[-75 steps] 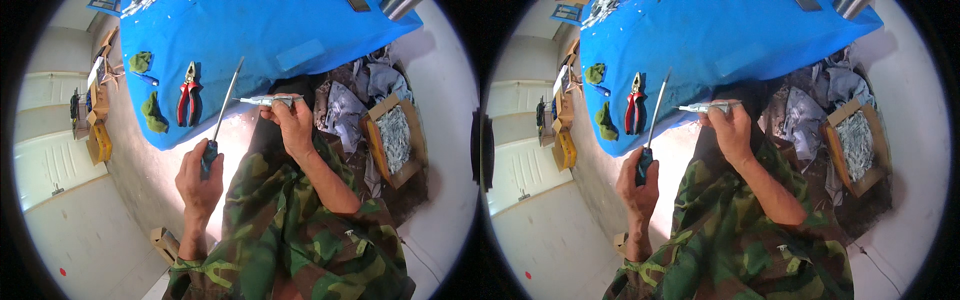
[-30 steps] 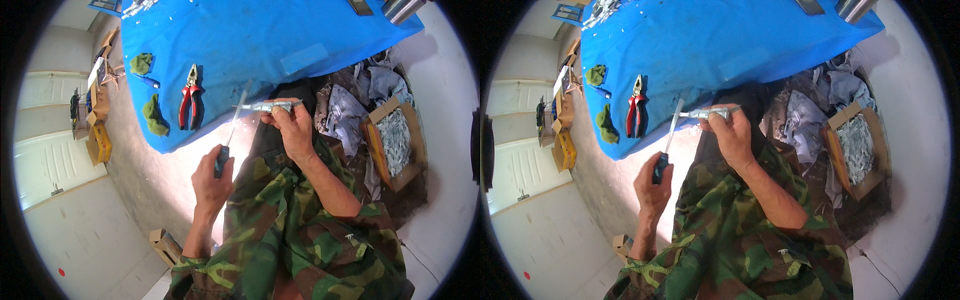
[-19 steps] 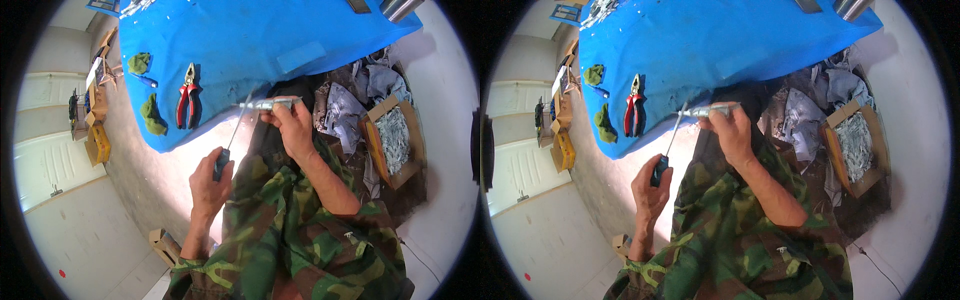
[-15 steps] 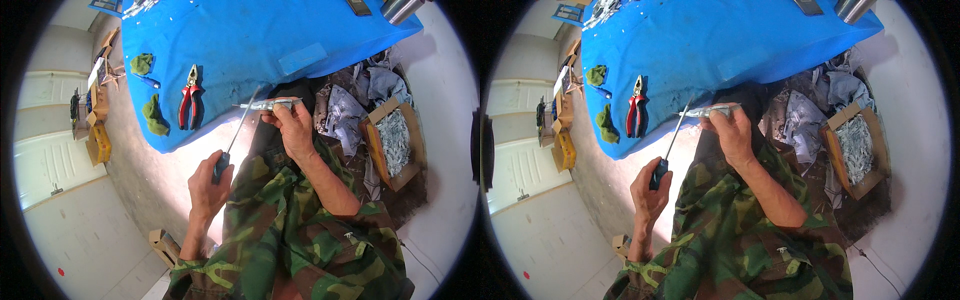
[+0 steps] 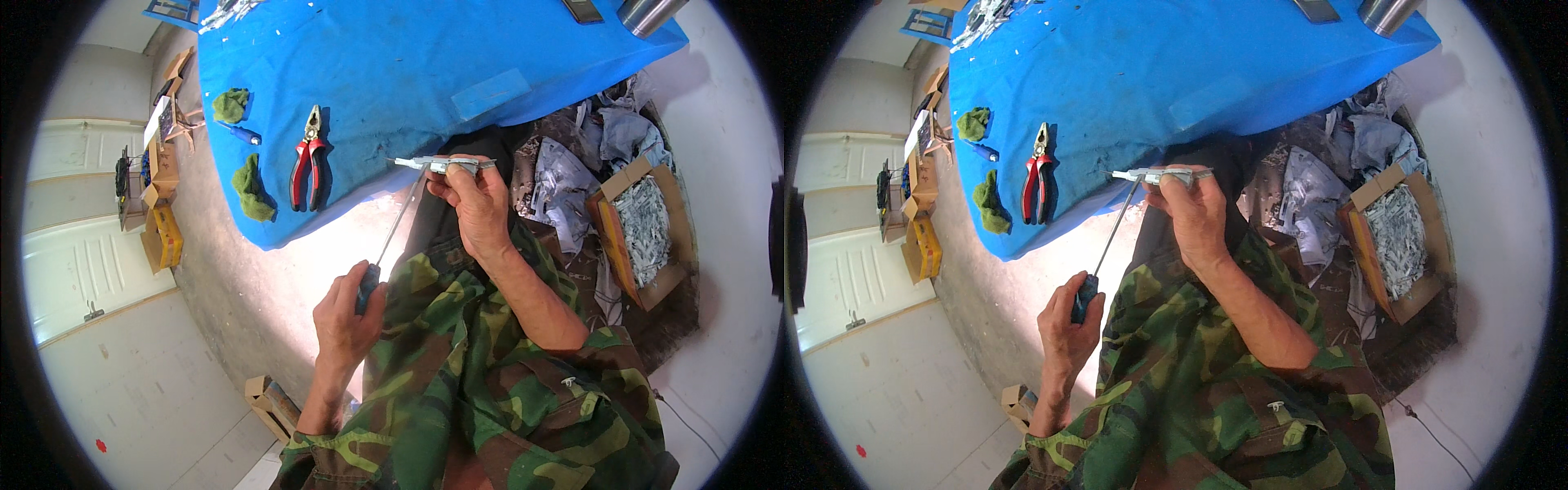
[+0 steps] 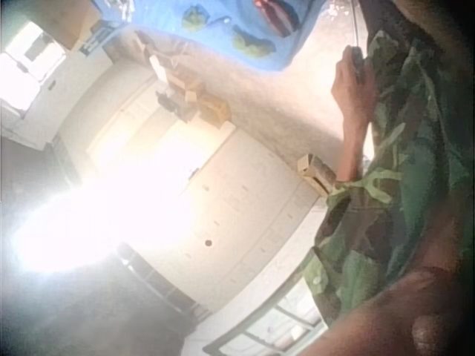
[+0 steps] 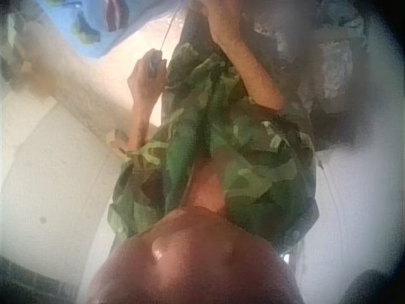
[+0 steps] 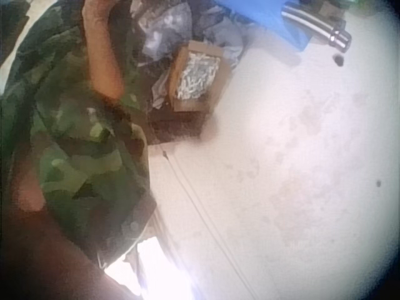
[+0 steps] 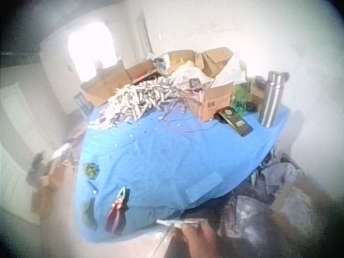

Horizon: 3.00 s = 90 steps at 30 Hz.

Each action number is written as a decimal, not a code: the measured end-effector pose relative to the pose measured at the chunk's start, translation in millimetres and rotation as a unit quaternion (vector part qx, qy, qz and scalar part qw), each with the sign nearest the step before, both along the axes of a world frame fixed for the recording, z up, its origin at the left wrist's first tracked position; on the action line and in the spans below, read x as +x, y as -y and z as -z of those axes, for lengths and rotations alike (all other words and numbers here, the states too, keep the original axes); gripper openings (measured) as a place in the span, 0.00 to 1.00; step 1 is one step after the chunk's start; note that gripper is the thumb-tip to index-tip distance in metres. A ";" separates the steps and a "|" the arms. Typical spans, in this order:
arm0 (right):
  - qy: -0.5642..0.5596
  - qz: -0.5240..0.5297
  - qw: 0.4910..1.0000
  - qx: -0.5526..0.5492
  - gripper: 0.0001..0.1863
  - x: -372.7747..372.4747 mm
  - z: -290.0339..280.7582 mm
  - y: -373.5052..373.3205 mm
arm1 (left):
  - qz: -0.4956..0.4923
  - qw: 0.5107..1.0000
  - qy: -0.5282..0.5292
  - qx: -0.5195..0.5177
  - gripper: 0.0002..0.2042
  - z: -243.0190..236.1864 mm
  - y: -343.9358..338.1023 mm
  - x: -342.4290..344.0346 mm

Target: The person uses a screwdriver and pliers to manipulate a small metal assembly, inserting a component and tightening it while working over a table covered with metal scraps.

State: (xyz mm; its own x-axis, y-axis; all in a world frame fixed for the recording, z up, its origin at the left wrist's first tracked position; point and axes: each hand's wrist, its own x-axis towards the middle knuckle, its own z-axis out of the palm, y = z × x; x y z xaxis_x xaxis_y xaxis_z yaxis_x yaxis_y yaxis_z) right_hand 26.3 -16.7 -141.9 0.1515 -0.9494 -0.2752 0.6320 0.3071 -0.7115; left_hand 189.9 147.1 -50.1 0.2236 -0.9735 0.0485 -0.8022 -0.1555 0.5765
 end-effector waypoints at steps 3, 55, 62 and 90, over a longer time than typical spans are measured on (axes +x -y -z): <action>-0.013 0.007 1.000 -0.009 0.09 2.3 -1.1 -0.9 | 0.001 1.000 0.024 -0.011 0.18 0.3 -1.1 0.3; -0.123 0.000 0.992 -0.006 0.12 2.8 -14.6 14.2 | 0.138 0.987 0.077 -0.037 0.17 -90.4 44.1 17.3; -0.134 0.005 0.991 -0.014 0.13 3.6 -12.2 13.8 | 0.165 0.978 0.020 -0.122 0.20 -80.5 33.8 15.2; -0.168 -0.107 0.975 -0.099 0.09 -6.5 3.0 14.0 | 0.009 0.980 -0.073 -0.187 0.15 -96.3 176.0 42.7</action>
